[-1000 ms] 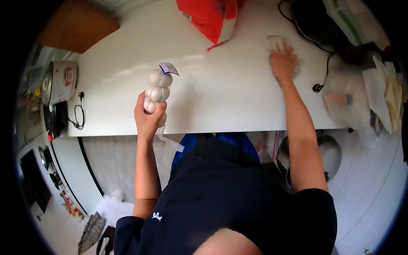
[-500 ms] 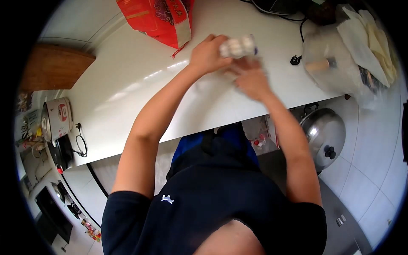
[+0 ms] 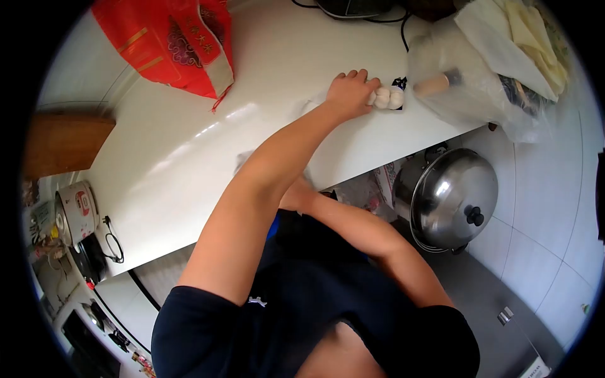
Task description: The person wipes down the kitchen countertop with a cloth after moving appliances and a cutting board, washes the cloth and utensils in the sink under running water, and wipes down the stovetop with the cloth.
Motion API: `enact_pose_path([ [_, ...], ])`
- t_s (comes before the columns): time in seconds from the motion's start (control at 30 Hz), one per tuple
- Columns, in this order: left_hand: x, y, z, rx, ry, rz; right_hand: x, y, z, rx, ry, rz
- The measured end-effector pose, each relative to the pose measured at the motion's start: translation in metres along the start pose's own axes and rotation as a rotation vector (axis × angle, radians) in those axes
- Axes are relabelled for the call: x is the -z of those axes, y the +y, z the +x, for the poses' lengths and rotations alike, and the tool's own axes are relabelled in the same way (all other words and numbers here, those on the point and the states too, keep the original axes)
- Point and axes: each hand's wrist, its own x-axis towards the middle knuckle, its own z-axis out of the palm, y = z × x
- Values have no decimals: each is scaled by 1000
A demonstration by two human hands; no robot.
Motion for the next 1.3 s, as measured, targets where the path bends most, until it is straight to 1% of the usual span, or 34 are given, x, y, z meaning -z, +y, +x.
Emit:
enact_pose_path([
  [0.07, -2, -1, 0, 24, -27, 18, -10, 15, -1, 15, -123, 64],
  [0.1, -1, -4, 0, -6, -22, 25, -13, 22, 2, 27, -187, 100],
  [0.13, 2, -6, 0, -35, -14, 33, 9, 6, 15, 18, -281, 136],
  [0.2, 11, -13, -5, -81, 37, 29, 16, 29, 19, -69, -558, -99],
  [0.23, 17, -18, -10, -96, 76, 18, 61, -10, 36, -134, -713, -283],
  [0.27, 26, -25, -18, -105, 113, 9, 71, 29, 11, 322, -407, -284],
  [0.3, 39, -31, -32, -74, 142, -51, 115, 2, 21, 248, -493, -209],
  [0.33, 59, -38, -51, -45, 175, -109, 146, 10, 10, 126, -480, -289],
  [0.37, 78, -47, -70, -21, 217, -164, 174, 23, 3, 128, -448, -328],
  [0.4, 94, -56, -98, 22, 292, -171, 200, 21, -3, 54, -378, -370],
  [0.43, 110, -65, -131, 63, 369, -177, 215, 24, -11, 11, -341, -472],
  [0.47, 123, -73, -166, 153, 426, -177, 225, 40, -25, -83, -350, -539],
  [0.53, 127, -81, -239, 364, 505, -184, 230, 61, -46, 125, -521, -783],
  [0.57, 122, -88, -285, 496, 545, -165, 227, 74, -50, 141, -532, -833],
  [0.6, 113, -86, -329, 606, 592, -159, 216, 78, -50, 82, -534, -952],
  [0.63, 103, -80, -371, 711, 657, -141, 207, 70, -47, 70, -566, -1014],
  [0.67, 98, -70, -409, 835, 663, -158, 203, 79, -47, 206, -545, -954],
  [0.7, 93, -56, -442, 957, 673, -166, 195, 78, -43, 252, -570, -911],
  [0.77, 81, -37, -498, 1120, 663, -178, 163, 68, -28, 352, -691, -855],
  [0.83, 74, -27, -545, 1228, 695, -220, 108, 53, -11, 448, -806, -797],
  [0.87, 69, -22, -564, 1274, 732, -243, 77, 45, -3, 501, -809, -743],
  [0.93, 57, -18, -602, 1346, 810, -297, 10, 11, 12, 523, -829, -740],
  [0.97, 46, -19, -623, 1406, 850, -334, -24, 2, 20, 580, -816, -736],
  [1.0, 30, -21, -647, 1462, 880, -379, -57, -6, 24, 625, -803, -733],
  [1.1, -33, -28, -722, 1599, 1004, -468, -143, -41, 33, 657, -779, -723],
  [1.17, -97, -29, -788, 1779, 1044, -793, -182, -59, 36, 691, -782, -739],
  [1.2, -123, -23, -818, 1900, 1057, -876, -198, -66, 36, 702, -790, -744],
  [1.27, -157, -3, -866, 2098, 876, -858, -220, -78, 39, 709, -815, -759],
  [1.3, -164, 12, -886, 2172, 841, -986, -232, -83, 39, 717, -833, -760],
])
